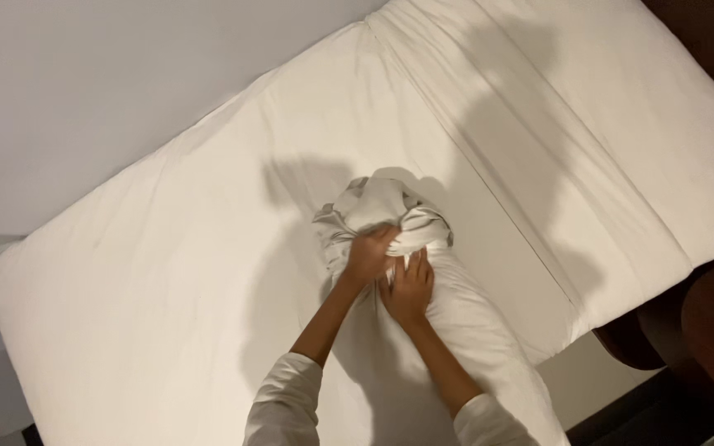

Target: The person folds a light-colored cloth on a bed, then gathers a pillow and wraps the cloth around the center of the pillow, tucking the ends to create a decorative shape.

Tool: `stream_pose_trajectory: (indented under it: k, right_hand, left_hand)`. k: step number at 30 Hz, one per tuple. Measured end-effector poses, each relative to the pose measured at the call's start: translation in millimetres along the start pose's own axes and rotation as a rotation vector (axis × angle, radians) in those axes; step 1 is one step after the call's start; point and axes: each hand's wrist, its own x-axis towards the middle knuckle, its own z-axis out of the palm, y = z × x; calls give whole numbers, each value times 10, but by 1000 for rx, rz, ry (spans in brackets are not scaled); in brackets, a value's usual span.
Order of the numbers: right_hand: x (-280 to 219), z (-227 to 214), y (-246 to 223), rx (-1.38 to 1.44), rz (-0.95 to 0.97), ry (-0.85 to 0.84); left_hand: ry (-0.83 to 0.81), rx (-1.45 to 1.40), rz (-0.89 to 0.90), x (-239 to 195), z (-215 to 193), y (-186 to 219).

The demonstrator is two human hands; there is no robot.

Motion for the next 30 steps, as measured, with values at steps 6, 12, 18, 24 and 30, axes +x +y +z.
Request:
stream_pose_trajectory:
  k: [6, 12, 18, 24, 30]
  right_hand:
    - [-127, 518, 304, -11, -110, 33]
    - [329, 327, 599, -77, -29, -81]
    - [505, -97, 934, -139, -12, -200]
    - [233, -355, 367, -170, -41, -335]
    - [-193, -94, -473, 269, -220, -430]
  left_hand:
    - [53, -184, 235, -212, 131, 573]
    - [55, -70, 97, -712, -144, 659]
    - [213, 326, -225, -815, -290, -229]
    - [295, 166, -425, -870, -67, -55]
    - [301, 37, -430, -891, -172, -62]
